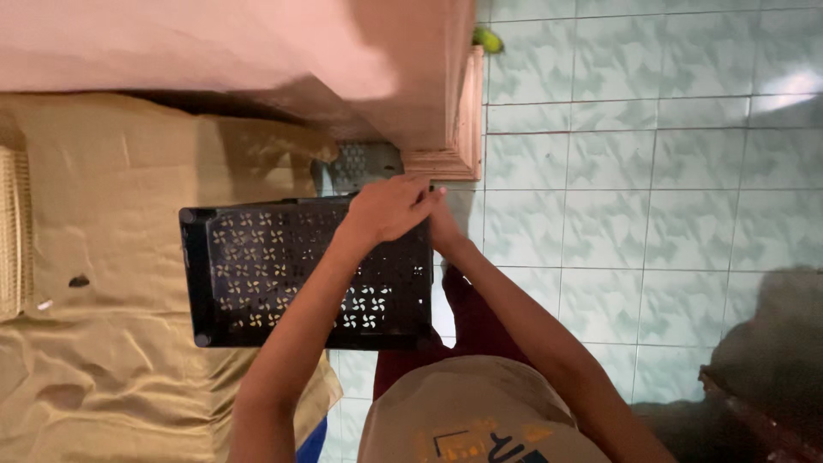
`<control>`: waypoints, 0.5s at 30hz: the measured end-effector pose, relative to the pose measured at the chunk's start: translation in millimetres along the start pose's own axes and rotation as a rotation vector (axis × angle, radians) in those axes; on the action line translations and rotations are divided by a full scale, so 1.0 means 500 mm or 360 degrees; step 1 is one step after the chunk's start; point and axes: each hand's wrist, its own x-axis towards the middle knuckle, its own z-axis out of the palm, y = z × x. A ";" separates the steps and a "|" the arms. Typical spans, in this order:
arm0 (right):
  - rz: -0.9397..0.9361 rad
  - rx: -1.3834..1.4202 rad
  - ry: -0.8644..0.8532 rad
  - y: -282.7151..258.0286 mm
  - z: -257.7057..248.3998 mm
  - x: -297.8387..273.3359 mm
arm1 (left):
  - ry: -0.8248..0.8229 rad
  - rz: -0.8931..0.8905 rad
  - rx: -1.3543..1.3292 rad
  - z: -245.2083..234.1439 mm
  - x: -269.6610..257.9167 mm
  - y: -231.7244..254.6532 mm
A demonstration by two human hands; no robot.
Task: The person assembles a small black plastic stool by inserting legs into the seat and attaching rubber feet. They then place a beige plastic basket on the assembled stool.
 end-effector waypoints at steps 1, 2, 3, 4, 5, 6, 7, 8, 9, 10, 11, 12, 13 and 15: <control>-0.0083 -0.0187 0.0046 -0.009 0.001 0.001 | 0.0013 -0.0024 -0.0007 0.002 0.001 0.002; 0.0057 0.0011 0.0098 -0.017 0.006 0.000 | 0.0021 -0.0047 -0.0015 0.007 -0.001 0.002; 0.0200 0.0207 0.0148 -0.025 0.013 -0.001 | 0.0063 -0.0026 -0.0014 0.011 -0.004 0.002; 0.0341 0.0399 0.0200 -0.030 0.016 0.001 | 0.0110 0.0000 -0.0009 0.015 -0.003 0.002; 0.0402 0.0506 0.0257 -0.035 0.021 0.003 | 0.0157 0.0025 -0.0003 0.018 -0.003 0.004; 0.0463 0.0612 0.0319 -0.039 0.027 0.007 | 0.0181 0.0011 -0.0014 0.019 -0.002 0.005; 0.0525 0.0718 0.0381 -0.043 0.032 0.010 | 0.0206 -0.0004 -0.0026 0.020 0.000 0.005; 0.0479 0.0582 0.0409 -0.046 0.036 0.014 | 0.0231 -0.0013 -0.0037 0.019 0.003 0.003; 0.0433 0.0446 0.0436 -0.049 0.037 0.018 | 0.0207 -0.0006 -0.0058 0.015 0.006 -0.001; 0.0384 0.0310 0.0462 -0.051 0.034 0.021 | 0.0184 0.0001 -0.0079 0.010 0.010 -0.004; 0.0320 0.0384 0.0432 -0.053 0.028 0.024 | 0.0162 0.0009 -0.0101 0.005 0.013 -0.005; 0.0250 0.0457 0.0411 -0.055 0.023 0.028 | 0.0123 -0.0012 -0.0118 0.000 0.017 -0.008; 0.0179 0.0530 0.0388 -0.056 0.017 0.031 | 0.0084 -0.0034 -0.0135 -0.006 0.019 -0.011; 0.0333 0.0484 0.0286 -0.055 0.002 0.037 | 0.0012 -0.0055 -0.0156 -0.013 0.018 -0.013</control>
